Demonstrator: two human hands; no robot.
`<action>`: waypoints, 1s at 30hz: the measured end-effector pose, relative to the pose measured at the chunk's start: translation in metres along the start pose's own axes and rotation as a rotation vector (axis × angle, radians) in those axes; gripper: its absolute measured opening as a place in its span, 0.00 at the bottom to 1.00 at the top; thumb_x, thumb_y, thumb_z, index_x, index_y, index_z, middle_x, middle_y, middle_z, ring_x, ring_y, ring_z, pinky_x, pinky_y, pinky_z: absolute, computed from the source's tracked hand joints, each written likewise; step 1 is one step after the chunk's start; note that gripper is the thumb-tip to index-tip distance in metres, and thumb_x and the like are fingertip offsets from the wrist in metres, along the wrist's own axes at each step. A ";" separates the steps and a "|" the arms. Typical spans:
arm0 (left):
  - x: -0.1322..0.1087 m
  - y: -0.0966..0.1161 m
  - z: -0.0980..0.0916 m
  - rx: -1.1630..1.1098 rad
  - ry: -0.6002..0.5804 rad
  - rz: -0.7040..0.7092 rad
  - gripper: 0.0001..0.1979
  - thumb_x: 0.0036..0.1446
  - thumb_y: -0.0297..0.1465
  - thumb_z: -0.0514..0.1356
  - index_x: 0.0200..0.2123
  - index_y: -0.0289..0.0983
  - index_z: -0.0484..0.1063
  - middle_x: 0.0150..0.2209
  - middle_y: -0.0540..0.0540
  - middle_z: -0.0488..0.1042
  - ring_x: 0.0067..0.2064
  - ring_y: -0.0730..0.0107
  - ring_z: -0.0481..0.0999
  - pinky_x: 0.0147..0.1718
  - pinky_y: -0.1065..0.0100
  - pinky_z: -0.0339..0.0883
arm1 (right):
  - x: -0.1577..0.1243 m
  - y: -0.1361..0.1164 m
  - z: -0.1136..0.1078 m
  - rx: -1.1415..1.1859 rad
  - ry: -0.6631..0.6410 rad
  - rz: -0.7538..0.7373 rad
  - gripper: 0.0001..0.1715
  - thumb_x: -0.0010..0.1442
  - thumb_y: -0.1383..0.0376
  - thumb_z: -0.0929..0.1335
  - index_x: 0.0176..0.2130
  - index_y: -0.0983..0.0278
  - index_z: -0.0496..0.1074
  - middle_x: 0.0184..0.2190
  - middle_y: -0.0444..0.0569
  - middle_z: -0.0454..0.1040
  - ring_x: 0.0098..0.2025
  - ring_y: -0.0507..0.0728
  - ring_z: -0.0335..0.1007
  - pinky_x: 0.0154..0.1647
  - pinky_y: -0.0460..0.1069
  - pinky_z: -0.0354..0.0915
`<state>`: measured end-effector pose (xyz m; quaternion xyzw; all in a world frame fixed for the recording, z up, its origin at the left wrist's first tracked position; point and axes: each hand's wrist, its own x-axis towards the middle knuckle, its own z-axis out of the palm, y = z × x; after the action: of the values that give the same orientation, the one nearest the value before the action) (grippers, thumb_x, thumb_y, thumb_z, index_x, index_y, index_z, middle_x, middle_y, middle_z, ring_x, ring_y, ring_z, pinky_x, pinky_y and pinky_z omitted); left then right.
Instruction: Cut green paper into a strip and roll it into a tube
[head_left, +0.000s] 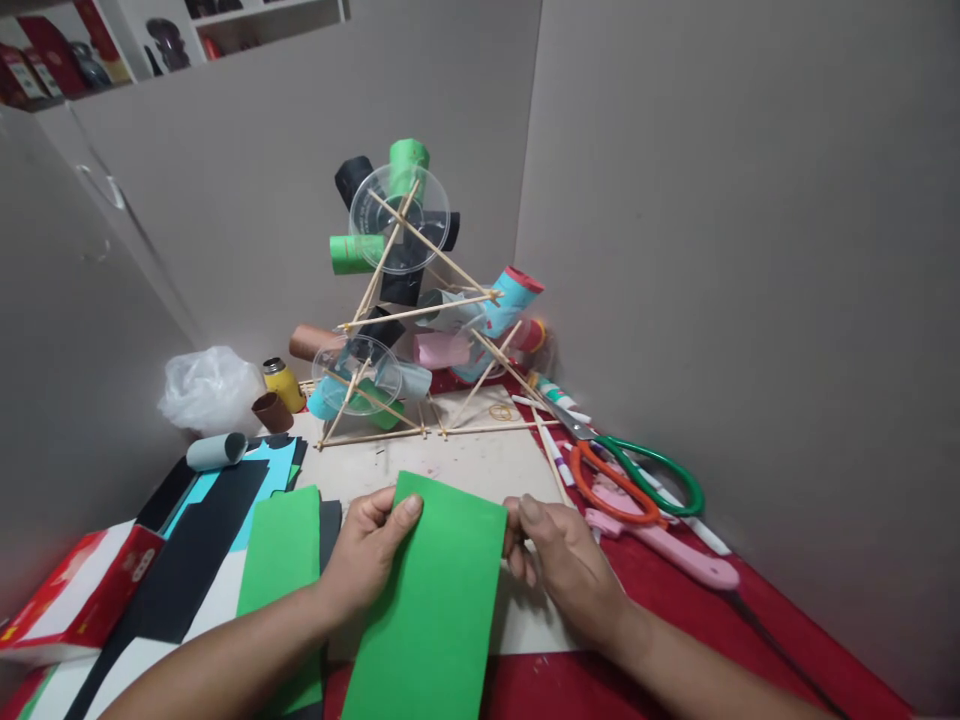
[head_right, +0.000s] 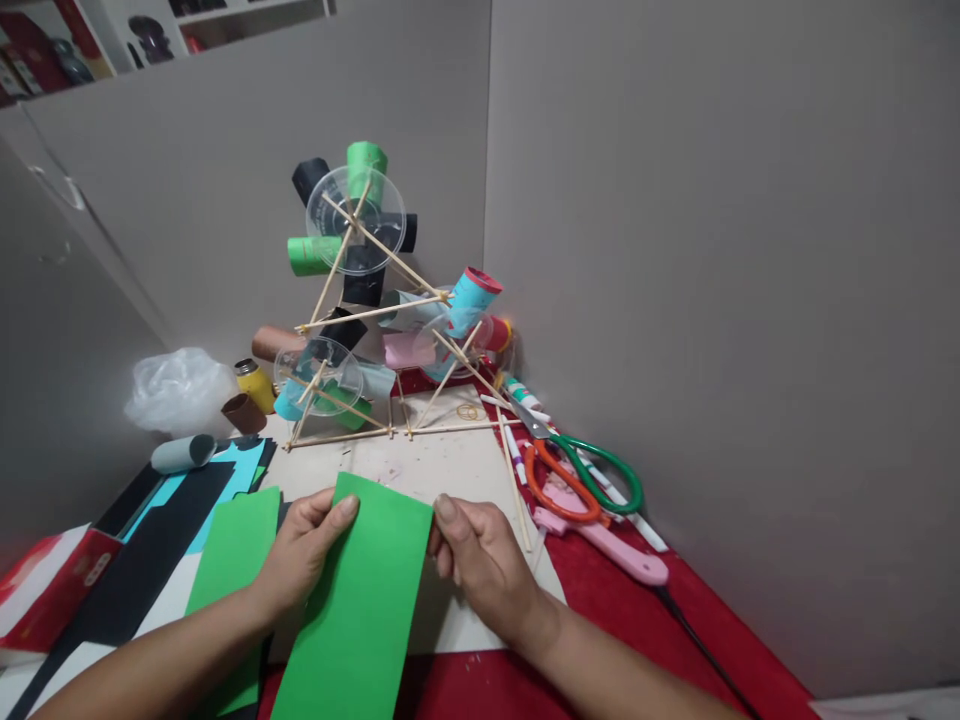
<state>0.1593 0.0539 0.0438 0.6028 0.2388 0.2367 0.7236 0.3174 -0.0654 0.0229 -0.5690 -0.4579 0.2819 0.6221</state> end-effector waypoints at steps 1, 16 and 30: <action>0.001 -0.001 -0.001 -0.008 -0.002 -0.010 0.17 0.54 0.43 0.63 0.30 0.32 0.74 0.24 0.49 0.71 0.26 0.75 0.68 0.27 0.73 0.63 | 0.000 0.000 0.000 -0.008 -0.019 -0.013 0.36 0.63 0.43 0.55 0.19 0.63 0.65 0.12 0.43 0.62 0.16 0.50 0.58 0.18 0.45 0.54; -0.001 -0.005 0.003 -0.075 0.021 -0.065 0.18 0.52 0.43 0.65 0.30 0.32 0.75 0.23 0.49 0.73 0.24 0.74 0.69 0.26 0.73 0.65 | -0.004 -0.002 0.010 -0.166 0.064 -0.131 0.33 0.66 0.46 0.55 0.17 0.59 0.55 0.13 0.41 0.56 0.17 0.51 0.51 0.19 0.48 0.52; 0.001 -0.010 0.003 -0.158 0.044 -0.033 0.18 0.52 0.44 0.65 0.35 0.33 0.75 0.27 0.47 0.76 0.26 0.71 0.73 0.30 0.69 0.69 | -0.002 0.002 0.013 -0.019 -0.080 0.160 0.36 0.61 0.40 0.58 0.15 0.62 0.61 0.11 0.42 0.59 0.16 0.50 0.54 0.18 0.46 0.52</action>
<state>0.1624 0.0503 0.0343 0.5346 0.2449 0.2560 0.7673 0.3054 -0.0612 0.0192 -0.5980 -0.4381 0.3490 0.5733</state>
